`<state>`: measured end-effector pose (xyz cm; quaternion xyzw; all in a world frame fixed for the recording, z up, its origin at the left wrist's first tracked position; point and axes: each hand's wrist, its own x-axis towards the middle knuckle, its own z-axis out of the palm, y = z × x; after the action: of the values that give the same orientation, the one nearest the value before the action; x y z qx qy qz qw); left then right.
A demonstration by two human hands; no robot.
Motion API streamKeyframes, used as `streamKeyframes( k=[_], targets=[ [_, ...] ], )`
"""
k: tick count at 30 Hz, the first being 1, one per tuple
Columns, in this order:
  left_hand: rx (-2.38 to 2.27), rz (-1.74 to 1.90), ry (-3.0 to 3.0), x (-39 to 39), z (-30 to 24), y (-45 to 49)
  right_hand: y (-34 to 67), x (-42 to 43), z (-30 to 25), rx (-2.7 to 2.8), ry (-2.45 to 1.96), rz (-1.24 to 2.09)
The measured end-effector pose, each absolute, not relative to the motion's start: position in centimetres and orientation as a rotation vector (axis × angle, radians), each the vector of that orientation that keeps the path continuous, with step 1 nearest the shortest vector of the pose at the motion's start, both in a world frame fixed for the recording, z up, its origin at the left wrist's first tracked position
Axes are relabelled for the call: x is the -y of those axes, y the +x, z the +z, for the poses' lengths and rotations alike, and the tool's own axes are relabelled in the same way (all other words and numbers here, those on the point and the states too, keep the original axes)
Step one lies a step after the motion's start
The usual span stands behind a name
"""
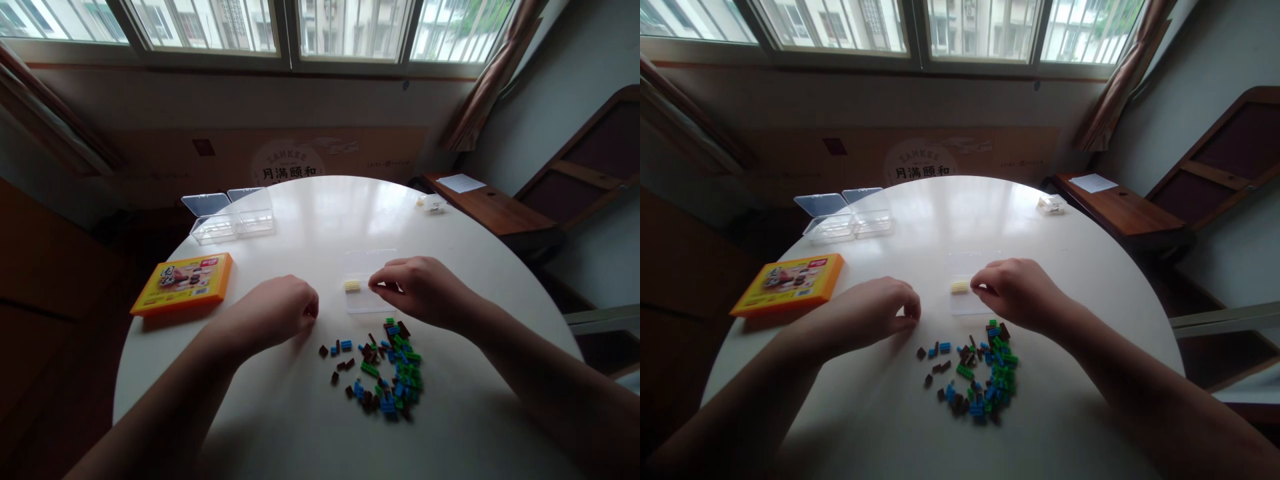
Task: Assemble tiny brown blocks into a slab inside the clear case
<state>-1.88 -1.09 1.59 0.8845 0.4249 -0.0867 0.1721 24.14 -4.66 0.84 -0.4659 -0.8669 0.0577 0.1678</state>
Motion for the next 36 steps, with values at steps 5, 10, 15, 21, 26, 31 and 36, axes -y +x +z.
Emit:
streamKeyframes(
  k=[5,10,15,21,26,31,36],
  targets=[
    [-1.181,-0.249,2.532,0.8,1.4,-1.9,24.0,4.0,-0.2,2.548,-1.376,0.167],
    [-1.195,-0.244,2.547,1.0,1.7,-1.6,23.9,3.4,-0.8,2.589,-1.442,0.176],
    [-1.178,-0.210,2.590,1.7,1.9,-0.8,23.5,3.3,-1.1,2.561,-1.499,0.123],
    [-1.175,-0.161,2.663,1.8,1.5,-0.2,23.6,3.8,-0.5,2.491,-1.487,0.102],
    [-1.194,-0.213,2.674,1.7,1.4,0.1,24.2,4.2,0.0,2.537,-1.388,0.190],
    [-1.219,-0.232,2.647,1.6,1.5,0.2,24.6,4.4,0.6,2.502,-1.380,0.197],
    [-1.273,-0.213,2.627,1.4,1.6,0.1,24.7,4.4,0.6,2.530,-1.393,0.223]
  ],
)
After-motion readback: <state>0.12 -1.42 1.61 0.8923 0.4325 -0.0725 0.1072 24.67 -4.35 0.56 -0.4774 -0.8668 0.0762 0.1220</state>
